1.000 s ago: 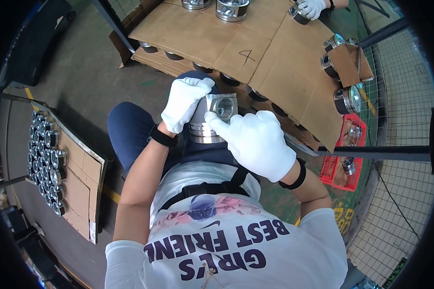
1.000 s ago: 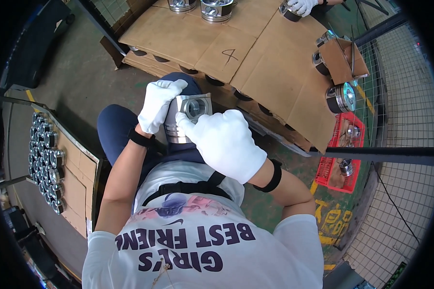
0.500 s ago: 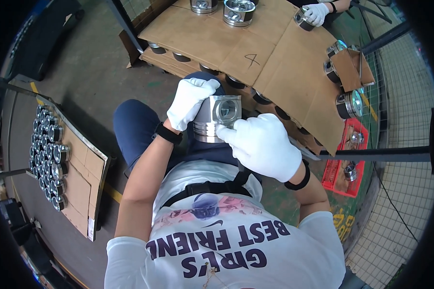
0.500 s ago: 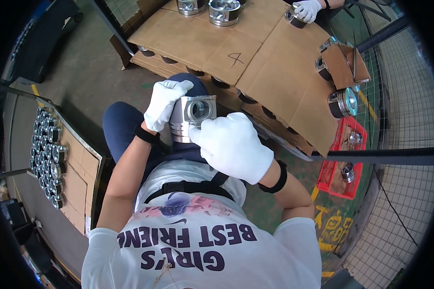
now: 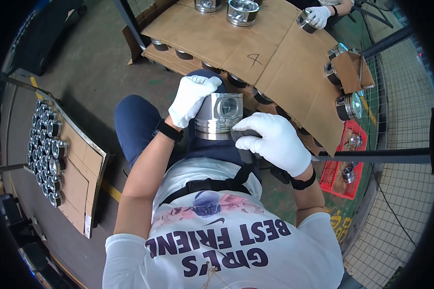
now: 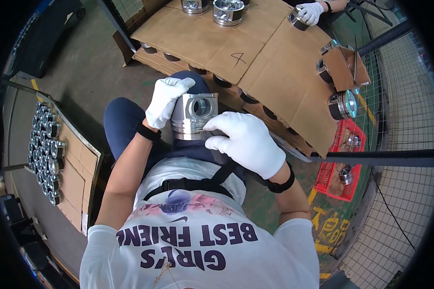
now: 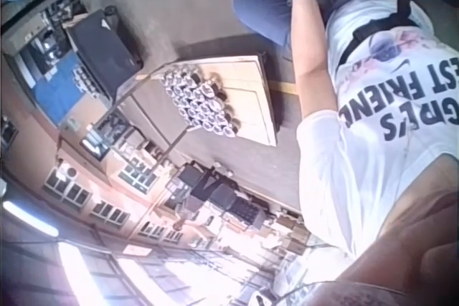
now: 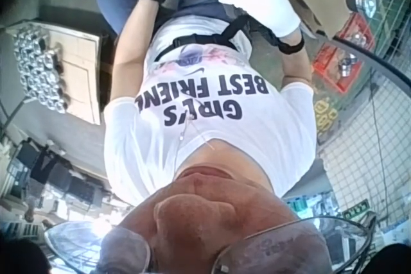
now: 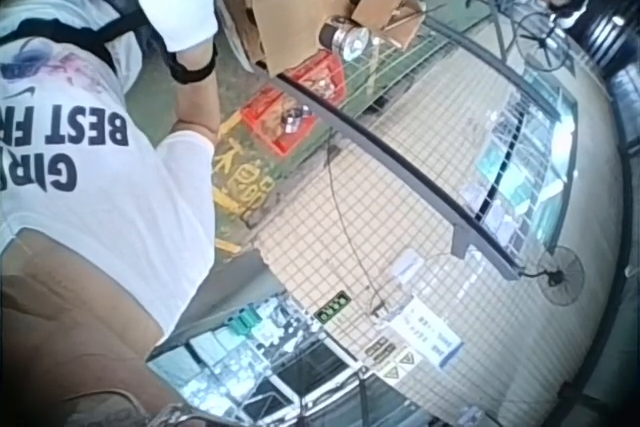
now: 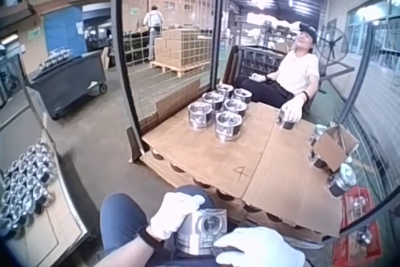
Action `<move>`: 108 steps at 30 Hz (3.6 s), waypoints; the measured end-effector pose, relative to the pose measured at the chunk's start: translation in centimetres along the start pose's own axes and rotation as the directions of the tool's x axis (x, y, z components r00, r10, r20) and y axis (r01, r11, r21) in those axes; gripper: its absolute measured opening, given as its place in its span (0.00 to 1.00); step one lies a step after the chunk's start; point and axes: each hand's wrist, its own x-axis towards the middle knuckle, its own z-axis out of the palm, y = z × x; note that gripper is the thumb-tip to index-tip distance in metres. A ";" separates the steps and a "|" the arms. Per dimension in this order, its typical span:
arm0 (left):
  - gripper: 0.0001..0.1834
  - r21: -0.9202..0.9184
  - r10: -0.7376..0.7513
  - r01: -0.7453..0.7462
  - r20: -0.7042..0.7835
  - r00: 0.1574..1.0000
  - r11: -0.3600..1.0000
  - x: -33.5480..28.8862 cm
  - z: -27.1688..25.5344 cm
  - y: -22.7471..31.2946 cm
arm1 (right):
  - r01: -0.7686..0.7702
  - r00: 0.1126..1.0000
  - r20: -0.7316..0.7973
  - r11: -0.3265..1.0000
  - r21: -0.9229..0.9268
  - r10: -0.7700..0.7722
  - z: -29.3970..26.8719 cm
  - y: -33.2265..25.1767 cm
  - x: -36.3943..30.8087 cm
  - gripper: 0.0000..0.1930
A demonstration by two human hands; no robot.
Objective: The recorder is inspecting and wiping engine pistons before placing them onto a tray.
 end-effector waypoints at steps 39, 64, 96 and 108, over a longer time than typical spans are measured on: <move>0.10 0.852 0.477 -0.392 0.199 0.856 0.347 0.5 3.5 4.1 | -0.166 0.953 -0.182 0.918 0.360 0.243 1.0 2.7 1.7 0.11; 0.10 0.890 0.523 -0.447 0.339 0.782 0.092 1.2 3.2 2.9 | -0.322 0.908 0.029 0.654 0.684 0.417 2.4 3.9 4.1 0.08; 0.06 0.922 0.406 -0.364 0.285 0.868 0.130 1.1 3.3 3.0 | -0.319 0.870 -0.060 0.652 0.688 0.489 3.2 4.1 5.1 0.09; 0.07 0.935 0.366 -0.333 0.271 0.890 0.120 1.5 2.9 3.2 | -0.328 0.873 -0.079 0.700 0.634 0.481 3.0 3.6 5.3 0.09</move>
